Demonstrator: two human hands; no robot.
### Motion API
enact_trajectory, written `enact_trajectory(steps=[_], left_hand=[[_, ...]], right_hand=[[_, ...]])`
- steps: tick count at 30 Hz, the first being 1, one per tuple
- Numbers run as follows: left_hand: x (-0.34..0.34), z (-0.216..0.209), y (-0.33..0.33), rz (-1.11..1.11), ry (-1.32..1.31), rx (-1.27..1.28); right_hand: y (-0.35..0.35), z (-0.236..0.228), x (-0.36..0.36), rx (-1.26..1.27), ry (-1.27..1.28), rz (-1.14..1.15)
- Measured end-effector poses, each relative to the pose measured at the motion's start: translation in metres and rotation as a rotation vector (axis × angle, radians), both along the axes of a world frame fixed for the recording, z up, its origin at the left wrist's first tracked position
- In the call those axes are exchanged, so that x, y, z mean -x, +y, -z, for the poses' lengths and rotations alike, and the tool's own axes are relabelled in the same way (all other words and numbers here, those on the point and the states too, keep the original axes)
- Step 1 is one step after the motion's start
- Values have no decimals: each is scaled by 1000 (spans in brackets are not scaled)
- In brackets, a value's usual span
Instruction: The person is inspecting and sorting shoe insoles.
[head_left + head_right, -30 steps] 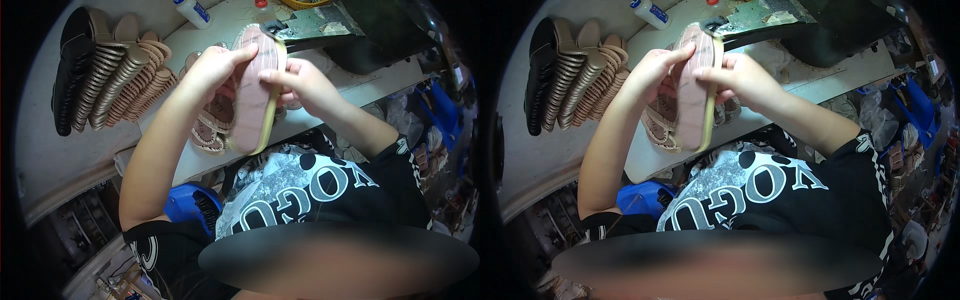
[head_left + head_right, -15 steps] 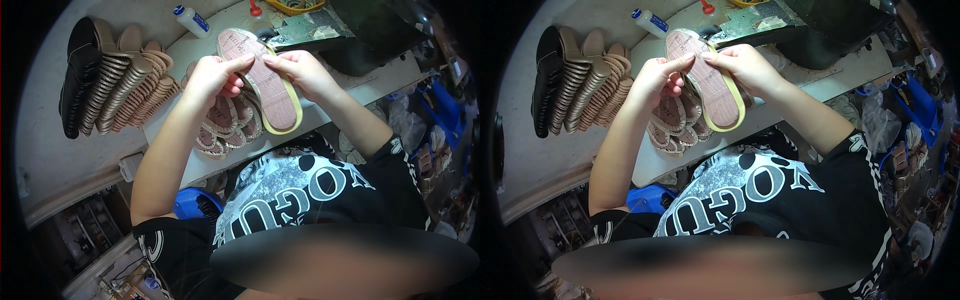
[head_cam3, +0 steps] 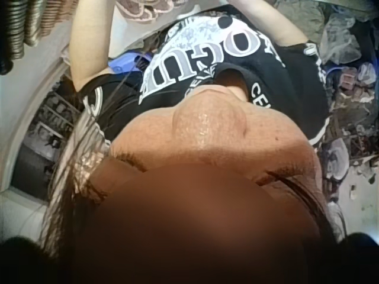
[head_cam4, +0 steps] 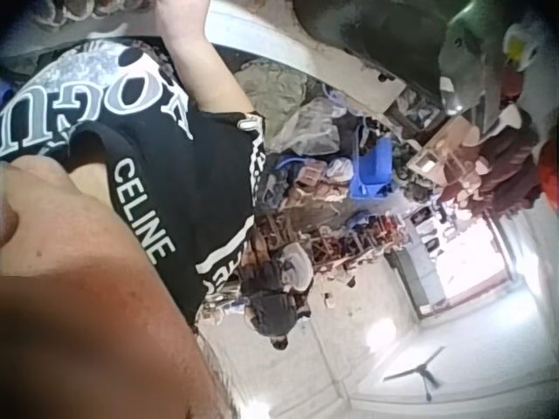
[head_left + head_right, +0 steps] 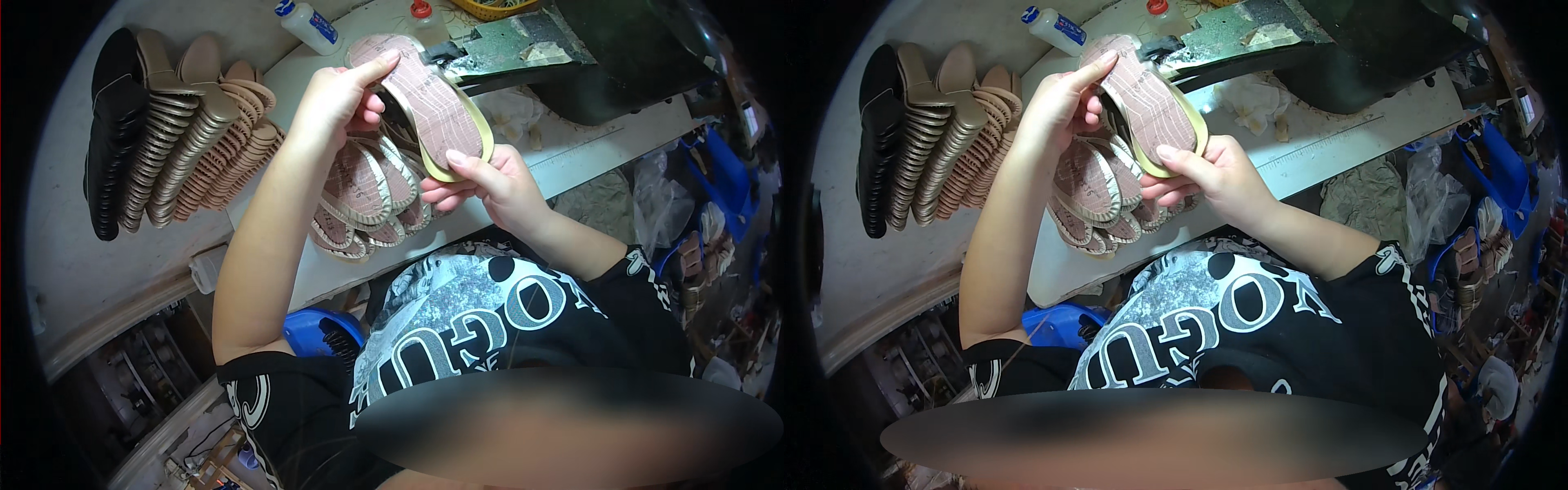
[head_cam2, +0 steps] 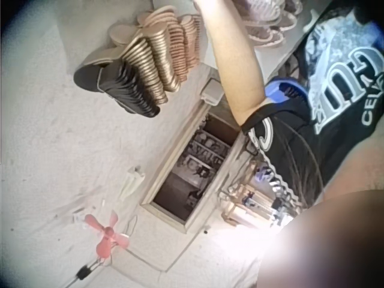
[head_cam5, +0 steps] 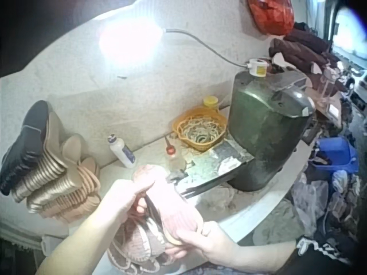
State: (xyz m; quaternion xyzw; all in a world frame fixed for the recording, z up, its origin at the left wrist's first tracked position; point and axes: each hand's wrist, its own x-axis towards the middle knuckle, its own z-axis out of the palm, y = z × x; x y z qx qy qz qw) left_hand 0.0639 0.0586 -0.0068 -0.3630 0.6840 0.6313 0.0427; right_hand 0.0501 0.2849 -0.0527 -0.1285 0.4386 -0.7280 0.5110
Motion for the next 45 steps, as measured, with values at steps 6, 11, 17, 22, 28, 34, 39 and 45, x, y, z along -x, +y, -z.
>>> enact_trajectory(steps=[6, 11, 17, 22, 28, 34, 39, 45], left_hand=[[13, -7, -24, 84, -135, 104], [33, -20, -56, 340, -363, 527], [52, -5, -64, 737, 467, 1157], [57, -25, -42, 969, 37, 155], [40, -26, -28, 911, 28, 136], [17, -33, -8, 710, -29, 241], [6, -29, 2, 613, -111, 220], [0, -37, 19, 528, -266, 162]], right_hand=[[-20, -5, 5, 88, -104, 148], [-38, -5, 11, 150, -188, 225], [-49, -15, 16, 97, -227, 293], [-44, -22, 20, 57, -219, 256], [-33, -27, 33, -10, -172, 159], [-31, -31, 45, -72, -141, 87], [-32, -30, 52, -44, -135, 20], [-21, -24, 61, -48, -95, -39]])
